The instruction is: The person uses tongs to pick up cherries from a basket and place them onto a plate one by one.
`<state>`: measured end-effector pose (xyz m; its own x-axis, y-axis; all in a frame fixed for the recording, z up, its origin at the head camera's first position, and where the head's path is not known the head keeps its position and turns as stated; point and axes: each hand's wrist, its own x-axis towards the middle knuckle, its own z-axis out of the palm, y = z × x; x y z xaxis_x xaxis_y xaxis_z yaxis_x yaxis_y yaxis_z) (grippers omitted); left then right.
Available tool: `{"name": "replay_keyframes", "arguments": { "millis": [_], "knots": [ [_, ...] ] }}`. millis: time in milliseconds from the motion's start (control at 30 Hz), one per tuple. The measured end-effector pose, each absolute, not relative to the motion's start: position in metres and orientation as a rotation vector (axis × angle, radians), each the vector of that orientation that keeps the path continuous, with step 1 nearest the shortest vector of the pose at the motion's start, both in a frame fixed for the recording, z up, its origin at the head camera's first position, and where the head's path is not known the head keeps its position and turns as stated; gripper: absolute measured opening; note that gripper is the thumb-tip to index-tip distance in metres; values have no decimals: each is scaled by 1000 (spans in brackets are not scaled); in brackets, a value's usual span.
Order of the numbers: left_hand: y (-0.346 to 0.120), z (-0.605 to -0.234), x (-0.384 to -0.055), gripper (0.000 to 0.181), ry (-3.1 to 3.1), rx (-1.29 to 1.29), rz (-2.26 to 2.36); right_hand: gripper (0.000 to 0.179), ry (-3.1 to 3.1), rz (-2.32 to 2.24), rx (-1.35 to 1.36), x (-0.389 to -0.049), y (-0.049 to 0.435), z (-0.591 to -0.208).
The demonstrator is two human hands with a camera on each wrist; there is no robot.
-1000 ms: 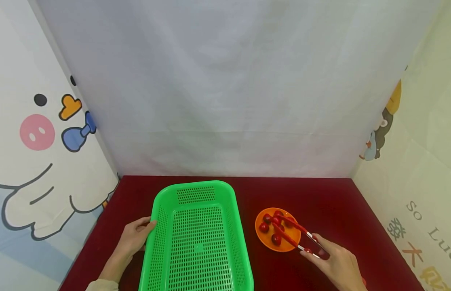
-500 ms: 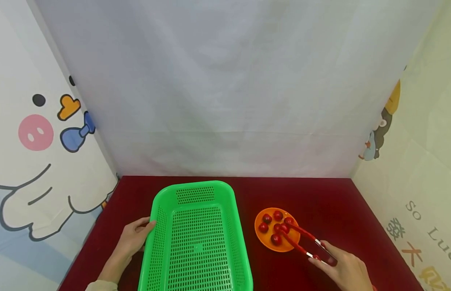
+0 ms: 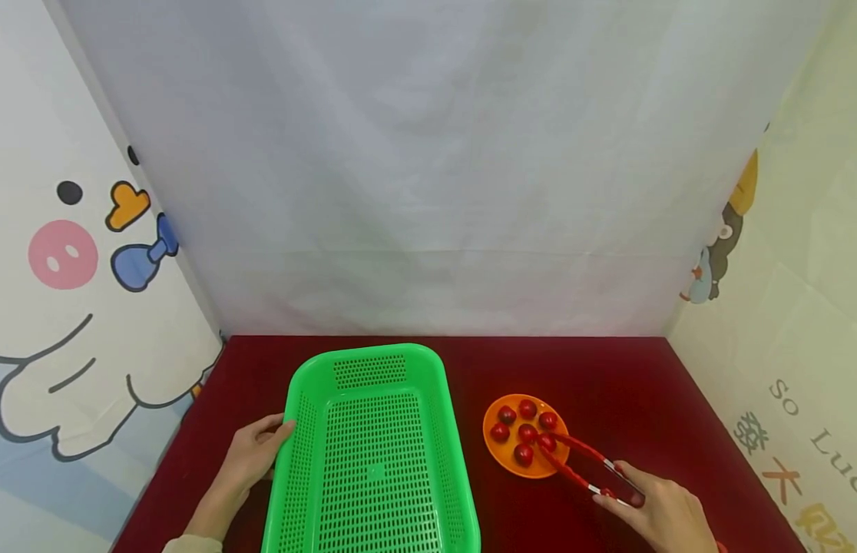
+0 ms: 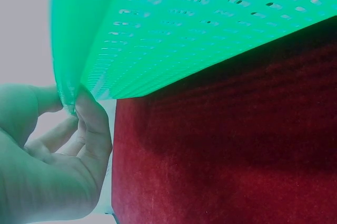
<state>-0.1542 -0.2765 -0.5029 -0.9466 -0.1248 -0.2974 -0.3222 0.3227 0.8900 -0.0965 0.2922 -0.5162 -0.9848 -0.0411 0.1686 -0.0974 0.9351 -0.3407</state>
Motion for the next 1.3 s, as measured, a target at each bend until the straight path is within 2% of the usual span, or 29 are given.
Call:
{"name": "replay_keyframes", "arguments": {
  "millis": [467,833,1300],
  "knots": [
    [-275,-502,-155,62,2403,-405,1676,54,-3059,517,144,-106,294,-500],
    [-274,-501,-155,62,2390,-405,1690,63,-3077,554,108,-105,300,-499],
    [-277,-502,-155,66,2397,-418,1656,79,-3127,713,-64,-106,305,-497]
  ]
}}
